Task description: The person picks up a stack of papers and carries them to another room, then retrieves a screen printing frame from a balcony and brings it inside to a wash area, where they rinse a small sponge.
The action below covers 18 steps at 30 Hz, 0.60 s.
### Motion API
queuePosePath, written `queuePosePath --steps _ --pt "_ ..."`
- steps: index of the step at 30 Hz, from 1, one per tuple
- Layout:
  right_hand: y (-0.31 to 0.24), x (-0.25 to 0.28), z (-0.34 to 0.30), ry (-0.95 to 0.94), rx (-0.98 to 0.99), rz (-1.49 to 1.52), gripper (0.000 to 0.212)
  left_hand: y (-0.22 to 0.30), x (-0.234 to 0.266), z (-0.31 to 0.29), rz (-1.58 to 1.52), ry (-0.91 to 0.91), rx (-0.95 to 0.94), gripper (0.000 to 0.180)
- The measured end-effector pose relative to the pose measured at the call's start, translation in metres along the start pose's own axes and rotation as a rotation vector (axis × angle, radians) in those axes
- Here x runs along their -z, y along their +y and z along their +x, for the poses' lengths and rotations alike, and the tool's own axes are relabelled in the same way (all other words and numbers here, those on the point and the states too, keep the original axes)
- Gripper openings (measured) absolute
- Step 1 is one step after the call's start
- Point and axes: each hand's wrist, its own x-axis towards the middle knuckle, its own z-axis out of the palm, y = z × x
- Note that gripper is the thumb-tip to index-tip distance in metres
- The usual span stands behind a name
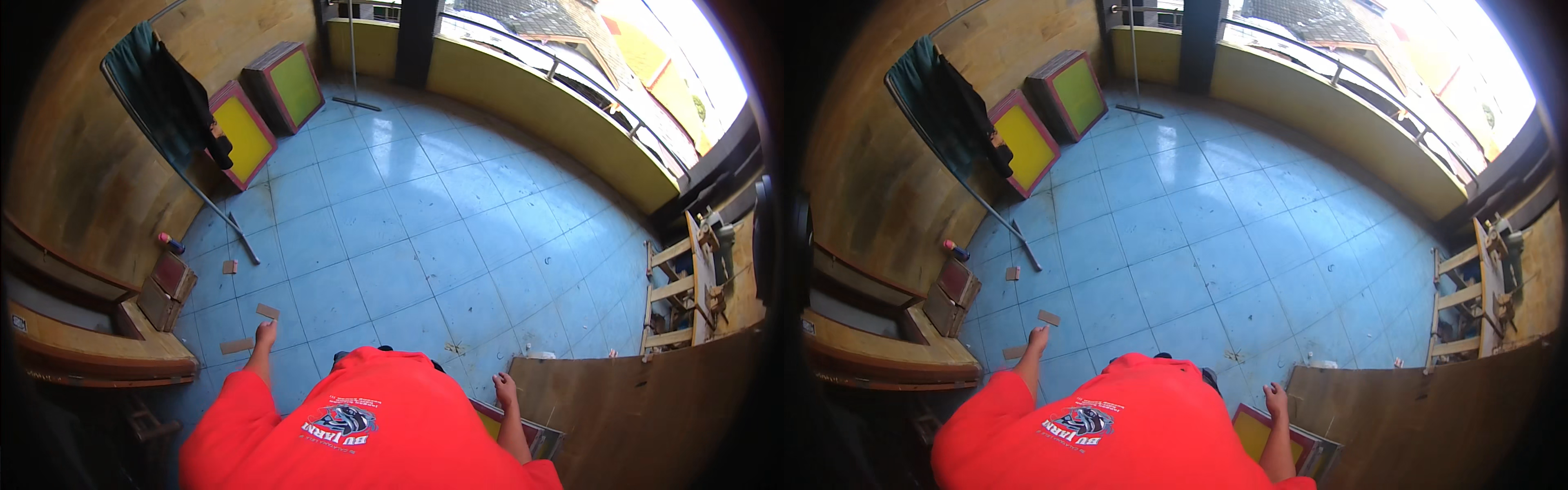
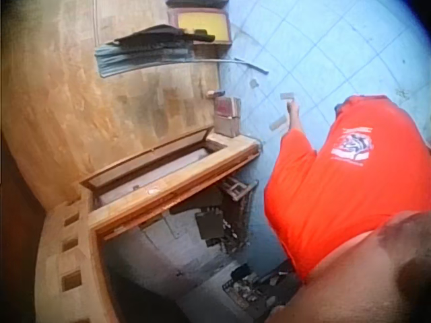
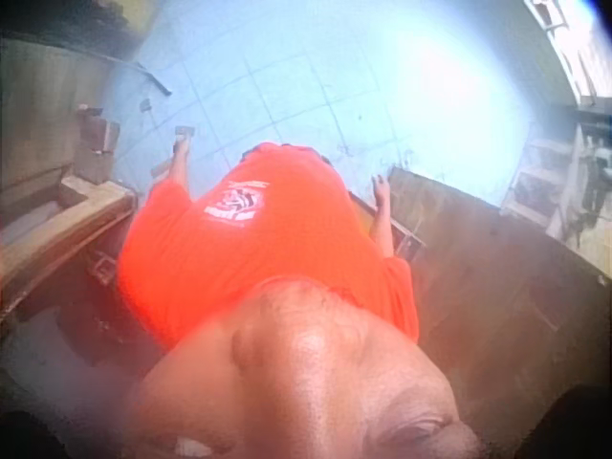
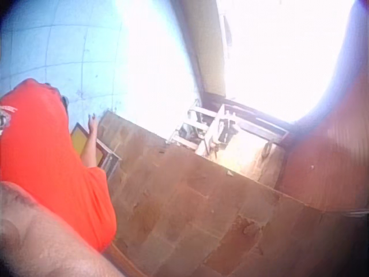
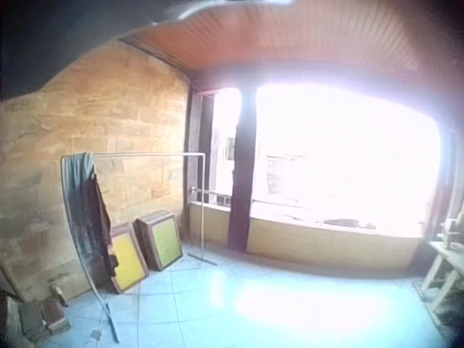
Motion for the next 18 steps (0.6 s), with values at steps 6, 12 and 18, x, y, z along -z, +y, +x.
queuePosePath --steps 6,12,18 --pt "-0.060 -0.016 0.095 -0.251 0.051 -0.378 0.051 -0.149 -0.037 -0.082 -0.175 -0.038 0.434 0.044" --pt "-0.149 -0.090 0.153 -0.655 0.053 -0.671 0.053 -0.127 -0.097 -0.112 0.004 -0.456 0.301 0.042" --pt "-0.275 -0.132 0.264 -0.707 0.324 -0.818 0.051 0.022 -0.121 -0.106 -0.391 -0.268 0.183 0.038"
